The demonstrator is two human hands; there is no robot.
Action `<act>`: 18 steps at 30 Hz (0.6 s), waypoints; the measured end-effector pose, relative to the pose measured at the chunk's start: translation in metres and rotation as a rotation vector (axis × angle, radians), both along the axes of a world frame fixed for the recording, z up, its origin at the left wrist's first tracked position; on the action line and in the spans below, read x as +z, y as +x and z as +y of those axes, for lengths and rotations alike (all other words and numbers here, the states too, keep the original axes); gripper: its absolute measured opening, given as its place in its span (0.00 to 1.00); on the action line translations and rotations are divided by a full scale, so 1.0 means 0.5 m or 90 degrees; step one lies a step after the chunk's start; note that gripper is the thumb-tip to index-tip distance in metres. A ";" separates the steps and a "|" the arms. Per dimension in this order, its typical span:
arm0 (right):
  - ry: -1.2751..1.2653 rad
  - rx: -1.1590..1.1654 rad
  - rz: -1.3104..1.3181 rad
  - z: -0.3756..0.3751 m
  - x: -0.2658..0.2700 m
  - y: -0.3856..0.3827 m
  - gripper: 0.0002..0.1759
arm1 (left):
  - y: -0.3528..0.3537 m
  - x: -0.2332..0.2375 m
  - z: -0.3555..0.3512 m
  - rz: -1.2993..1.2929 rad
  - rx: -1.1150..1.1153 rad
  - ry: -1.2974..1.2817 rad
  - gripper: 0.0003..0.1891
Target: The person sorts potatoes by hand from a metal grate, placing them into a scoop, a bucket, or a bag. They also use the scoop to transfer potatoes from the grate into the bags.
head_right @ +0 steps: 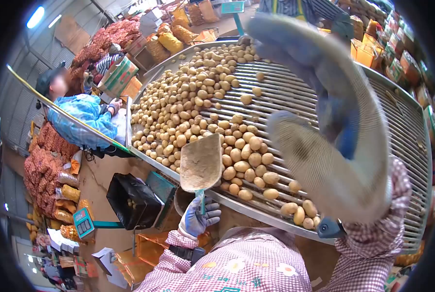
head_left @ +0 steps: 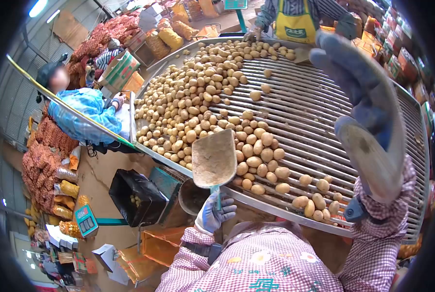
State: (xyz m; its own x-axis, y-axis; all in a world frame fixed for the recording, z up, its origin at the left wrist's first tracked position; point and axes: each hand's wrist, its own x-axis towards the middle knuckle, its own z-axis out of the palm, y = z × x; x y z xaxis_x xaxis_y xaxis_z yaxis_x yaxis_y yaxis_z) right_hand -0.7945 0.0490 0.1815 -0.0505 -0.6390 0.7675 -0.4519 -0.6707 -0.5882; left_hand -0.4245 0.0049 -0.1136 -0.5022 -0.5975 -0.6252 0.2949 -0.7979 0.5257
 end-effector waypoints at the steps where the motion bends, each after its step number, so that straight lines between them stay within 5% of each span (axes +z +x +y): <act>1: -0.007 -0.020 0.052 0.007 0.021 -0.013 0.38 | -0.018 0.003 0.000 0.026 0.017 0.010 0.25; 9: -0.002 0.084 -0.023 -0.052 0.020 -0.072 0.38 | -0.044 -0.020 -0.010 0.069 0.082 0.043 0.19; 15: -0.109 0.197 -0.052 -0.208 0.067 -0.045 0.38 | -0.021 -0.035 -0.037 -0.007 0.013 0.024 0.17; 18: -0.151 0.249 -0.042 -0.298 0.096 -0.016 0.38 | 0.007 -0.076 -0.061 0.079 -0.033 0.048 0.16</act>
State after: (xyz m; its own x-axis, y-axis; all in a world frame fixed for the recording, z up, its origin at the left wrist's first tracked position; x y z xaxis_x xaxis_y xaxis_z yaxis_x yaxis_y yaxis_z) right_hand -0.8028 -0.0999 0.2293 0.1054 -0.4276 0.8978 -0.1042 -0.9026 -0.4176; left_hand -0.4212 -0.0257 -0.1515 -0.6076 -0.5225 -0.5982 0.3118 -0.8496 0.4254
